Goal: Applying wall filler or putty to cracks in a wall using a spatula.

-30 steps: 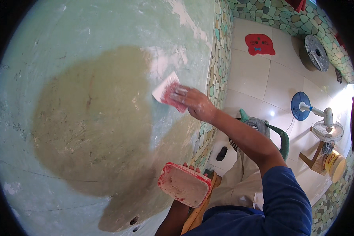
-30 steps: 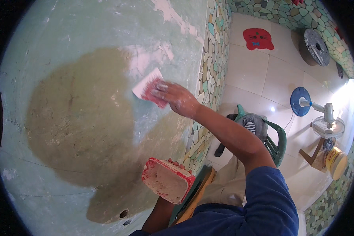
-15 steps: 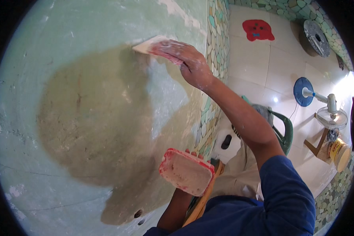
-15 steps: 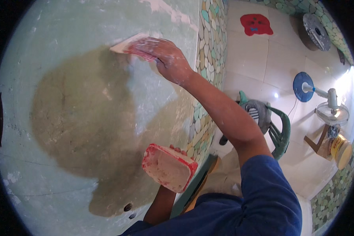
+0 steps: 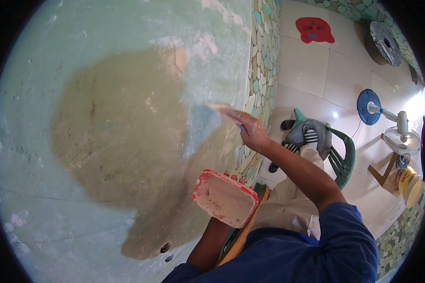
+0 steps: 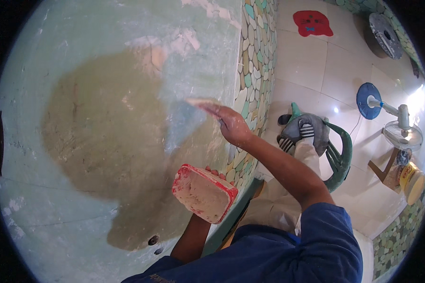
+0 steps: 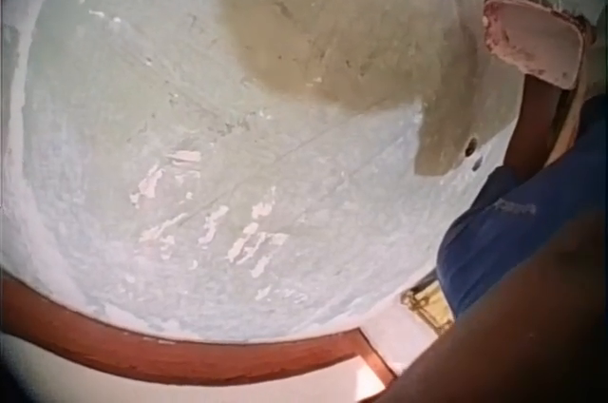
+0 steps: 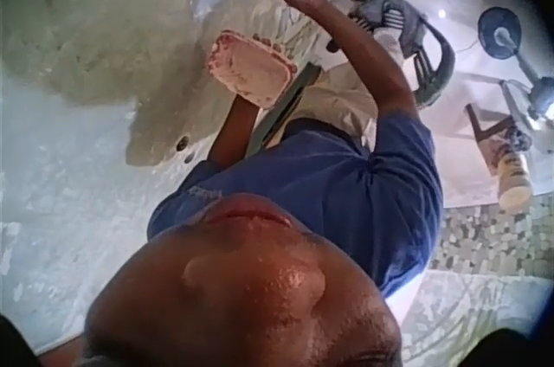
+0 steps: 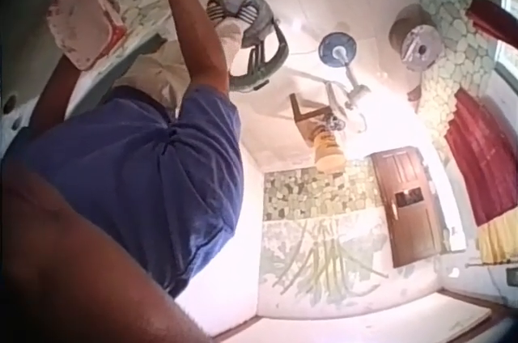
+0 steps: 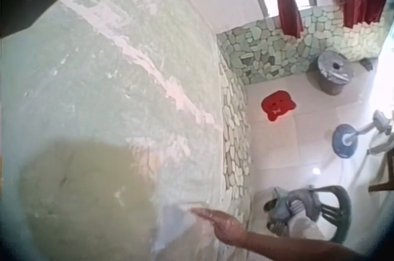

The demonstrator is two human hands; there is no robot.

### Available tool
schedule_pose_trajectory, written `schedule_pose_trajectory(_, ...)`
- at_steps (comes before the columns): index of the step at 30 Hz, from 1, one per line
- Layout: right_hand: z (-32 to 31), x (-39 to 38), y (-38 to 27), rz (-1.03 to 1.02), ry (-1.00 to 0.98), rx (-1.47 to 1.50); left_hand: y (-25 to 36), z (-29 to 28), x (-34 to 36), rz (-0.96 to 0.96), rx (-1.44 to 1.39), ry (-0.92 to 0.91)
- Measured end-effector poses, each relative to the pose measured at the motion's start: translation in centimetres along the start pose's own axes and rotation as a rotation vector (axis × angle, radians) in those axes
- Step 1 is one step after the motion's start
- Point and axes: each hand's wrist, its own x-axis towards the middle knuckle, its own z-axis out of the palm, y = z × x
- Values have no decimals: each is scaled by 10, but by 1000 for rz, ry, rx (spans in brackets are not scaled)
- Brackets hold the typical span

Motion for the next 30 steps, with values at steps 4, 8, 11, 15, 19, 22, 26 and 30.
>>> schedule_pose_trajectory(4,47,9,-21,90,249,113,2,-5,-7,14,2,29)
schedule_pose_trajectory(8,93,-1,-34,-126,202,57,9,-13,-16,49,51,88)
schedule_pose_trajectory(11,96,-22,-42,-99,142,38,9,-15,-20,68,147,8)
schedule_pose_trajectory(15,56,-37,-60,-56,-122,108,18,-38,-28,17,58,10)
schedule_pose_trajectory(19,4,-48,-59,104,-15,255,15,-34,-11,-37,3,-42)
schedule_pose_trajectory(22,-28,-42,-70,365,219,442,19,-39,17,60,187,-42)
schedule_pose_trajectory(26,-77,-36,-106,366,387,539,8,4,59,145,336,-5)
schedule_pose_trajectory(30,-98,-44,-143,310,354,423,6,27,111,631,617,-14)
